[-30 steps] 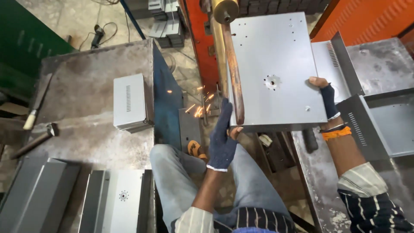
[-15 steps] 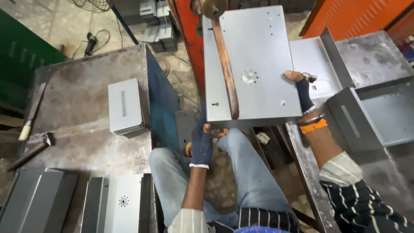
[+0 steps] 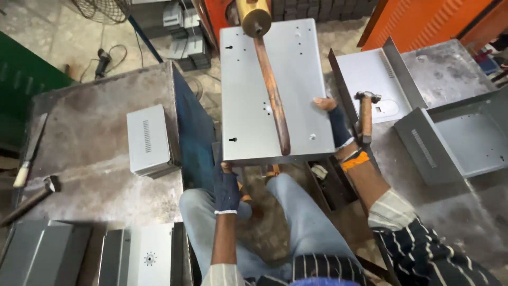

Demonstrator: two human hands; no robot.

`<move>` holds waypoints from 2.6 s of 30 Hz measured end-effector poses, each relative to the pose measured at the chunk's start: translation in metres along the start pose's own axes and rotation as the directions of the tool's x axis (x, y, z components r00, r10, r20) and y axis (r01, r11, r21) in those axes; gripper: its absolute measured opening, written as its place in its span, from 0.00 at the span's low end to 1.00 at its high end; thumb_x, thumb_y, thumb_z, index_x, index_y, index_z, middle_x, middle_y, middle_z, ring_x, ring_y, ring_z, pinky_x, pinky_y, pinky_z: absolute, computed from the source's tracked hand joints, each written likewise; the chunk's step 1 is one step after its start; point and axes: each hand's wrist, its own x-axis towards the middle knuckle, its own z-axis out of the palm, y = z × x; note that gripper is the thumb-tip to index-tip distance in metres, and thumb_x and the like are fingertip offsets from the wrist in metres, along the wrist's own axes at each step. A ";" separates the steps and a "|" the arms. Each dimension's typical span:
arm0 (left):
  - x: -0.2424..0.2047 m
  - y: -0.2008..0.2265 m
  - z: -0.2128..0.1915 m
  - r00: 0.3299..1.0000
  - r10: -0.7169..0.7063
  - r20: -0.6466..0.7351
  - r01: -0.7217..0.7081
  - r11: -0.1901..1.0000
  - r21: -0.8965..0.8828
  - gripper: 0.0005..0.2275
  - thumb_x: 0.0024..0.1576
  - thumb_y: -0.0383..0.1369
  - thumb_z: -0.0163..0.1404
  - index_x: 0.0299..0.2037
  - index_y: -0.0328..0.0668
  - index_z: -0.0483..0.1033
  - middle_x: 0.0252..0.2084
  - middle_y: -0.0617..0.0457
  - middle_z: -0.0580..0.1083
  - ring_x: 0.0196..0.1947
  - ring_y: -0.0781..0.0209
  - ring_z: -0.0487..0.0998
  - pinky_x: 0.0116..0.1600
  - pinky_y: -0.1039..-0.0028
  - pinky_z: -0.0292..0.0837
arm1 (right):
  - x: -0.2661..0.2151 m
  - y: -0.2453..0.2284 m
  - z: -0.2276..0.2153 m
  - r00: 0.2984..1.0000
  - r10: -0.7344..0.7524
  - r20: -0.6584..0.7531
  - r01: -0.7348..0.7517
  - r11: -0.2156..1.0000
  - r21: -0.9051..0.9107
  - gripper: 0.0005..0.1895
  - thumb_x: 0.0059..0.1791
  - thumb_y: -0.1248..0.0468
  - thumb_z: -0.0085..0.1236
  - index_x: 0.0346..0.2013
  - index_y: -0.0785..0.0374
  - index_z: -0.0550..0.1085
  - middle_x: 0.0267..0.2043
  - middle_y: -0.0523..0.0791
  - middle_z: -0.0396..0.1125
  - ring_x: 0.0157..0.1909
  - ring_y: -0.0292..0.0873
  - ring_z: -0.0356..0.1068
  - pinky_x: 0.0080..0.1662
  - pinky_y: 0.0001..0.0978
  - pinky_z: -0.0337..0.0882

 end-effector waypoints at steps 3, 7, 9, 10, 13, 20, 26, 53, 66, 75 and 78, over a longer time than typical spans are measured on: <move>-0.014 0.023 -0.008 0.993 0.112 -0.035 -0.112 0.994 -0.008 0.29 0.66 0.56 0.38 0.37 0.31 0.73 0.23 0.55 0.63 0.25 0.64 0.63 0.30 0.66 0.58 | -0.017 -0.020 0.045 0.995 0.093 -0.045 -0.095 0.995 -0.036 0.31 0.50 0.52 0.54 0.59 0.74 0.67 0.51 0.53 0.72 0.48 0.47 0.76 0.52 0.40 0.78; -0.009 0.012 -0.009 0.996 0.070 -0.055 -0.070 0.997 0.012 0.28 0.66 0.56 0.39 0.36 0.32 0.72 0.24 0.56 0.65 0.26 0.64 0.63 0.31 0.67 0.59 | -0.015 -0.030 0.062 0.980 0.180 0.083 -0.181 0.984 0.006 0.35 0.47 0.52 0.55 0.61 0.75 0.68 0.49 0.54 0.72 0.45 0.48 0.76 0.49 0.38 0.78; 0.004 -0.020 -0.013 0.999 0.025 -0.037 -0.025 1.000 -0.008 0.29 0.67 0.55 0.40 0.32 0.30 0.70 0.25 0.55 0.64 0.26 0.64 0.62 0.31 0.66 0.58 | -0.017 -0.029 0.070 0.981 0.174 0.088 -0.178 0.984 0.032 0.36 0.47 0.52 0.55 0.62 0.75 0.67 0.49 0.54 0.72 0.45 0.48 0.76 0.49 0.38 0.78; 0.012 -0.037 -0.015 0.997 0.061 -0.046 -0.059 0.997 0.046 0.29 0.69 0.55 0.37 0.32 0.31 0.68 0.24 0.55 0.63 0.26 0.63 0.62 0.31 0.66 0.57 | -0.015 -0.029 0.073 0.981 0.172 0.089 -0.177 0.983 0.053 0.37 0.46 0.51 0.56 0.62 0.75 0.67 0.49 0.54 0.72 0.46 0.48 0.76 0.49 0.38 0.79; 0.006 -0.041 -0.020 0.993 0.109 -0.052 -0.109 0.994 0.007 0.26 0.67 0.55 0.36 0.36 0.34 0.69 0.25 0.56 0.65 0.25 0.65 0.65 0.31 0.68 0.59 | -0.023 -0.024 0.075 0.981 0.174 0.089 -0.181 0.981 0.072 0.38 0.46 0.50 0.56 0.62 0.75 0.67 0.49 0.54 0.72 0.46 0.49 0.76 0.49 0.38 0.79; 0.032 -0.013 -0.040 0.990 0.085 -0.116 -0.096 0.991 -0.097 0.26 0.67 0.56 0.34 0.37 0.37 0.70 0.29 0.62 0.63 0.29 0.70 0.58 0.32 0.72 0.57 | -0.005 0.041 0.061 0.995 0.087 -0.040 -0.086 0.996 0.030 0.34 0.48 0.50 0.59 0.59 0.73 0.67 0.47 0.51 0.70 0.45 0.46 0.73 0.46 0.38 0.76; 0.023 -0.010 -0.050 0.984 0.105 -0.147 -0.106 0.994 -0.003 0.25 0.67 0.55 0.36 0.36 0.39 0.68 0.28 0.62 0.61 0.29 0.71 0.59 0.32 0.74 0.57 | -0.004 0.010 0.105 0.986 0.163 0.040 -0.166 0.981 0.096 0.33 0.45 0.49 0.60 0.54 0.72 0.71 0.44 0.53 0.72 0.41 0.49 0.75 0.44 0.40 0.78; 0.039 0.120 0.073 0.945 0.311 0.104 -0.320 0.943 0.089 0.34 0.46 0.51 0.61 0.58 0.37 0.72 0.51 0.40 0.74 0.54 0.46 0.76 0.59 0.60 0.70 | -0.015 -0.051 0.084 0.990 -0.003 0.141 0.141 0.085 -0.986 0.27 0.55 0.44 0.49 0.39 0.68 0.78 0.39 0.58 0.74 0.44 0.58 0.74 0.49 0.47 0.70; 0.010 0.107 0.057 0.878 0.240 0.414 -0.058 0.912 -0.406 0.45 0.43 0.45 0.69 0.71 0.48 0.58 0.67 0.53 0.65 0.66 0.54 0.67 0.69 0.62 0.65 | -0.032 -0.109 0.135 0.924 -0.085 0.373 0.295 -0.460 -0.837 0.27 0.53 0.46 0.52 0.19 0.61 0.79 0.20 0.53 0.68 0.24 0.59 0.71 0.31 0.51 0.71; 0.006 0.106 0.060 0.853 0.309 0.421 -0.121 0.901 -0.416 0.44 0.43 0.45 0.69 0.71 0.46 0.61 0.68 0.51 0.65 0.69 0.53 0.66 0.72 0.60 0.63 | -0.043 -0.115 0.135 0.904 -0.042 0.426 0.350 -0.503 -0.791 0.22 0.51 0.50 0.53 0.18 0.57 0.77 0.18 0.51 0.68 0.22 0.57 0.70 0.29 0.51 0.70; 0.004 0.107 0.059 0.849 0.320 0.421 -0.136 0.901 -0.411 0.44 0.43 0.43 0.70 0.71 0.45 0.62 0.68 0.51 0.65 0.70 0.52 0.65 0.74 0.60 0.61 | -0.044 -0.114 0.134 0.918 -0.038 0.395 0.327 -0.491 -0.807 0.24 0.53 0.49 0.51 0.17 0.57 0.77 0.18 0.51 0.68 0.22 0.57 0.70 0.30 0.51 0.70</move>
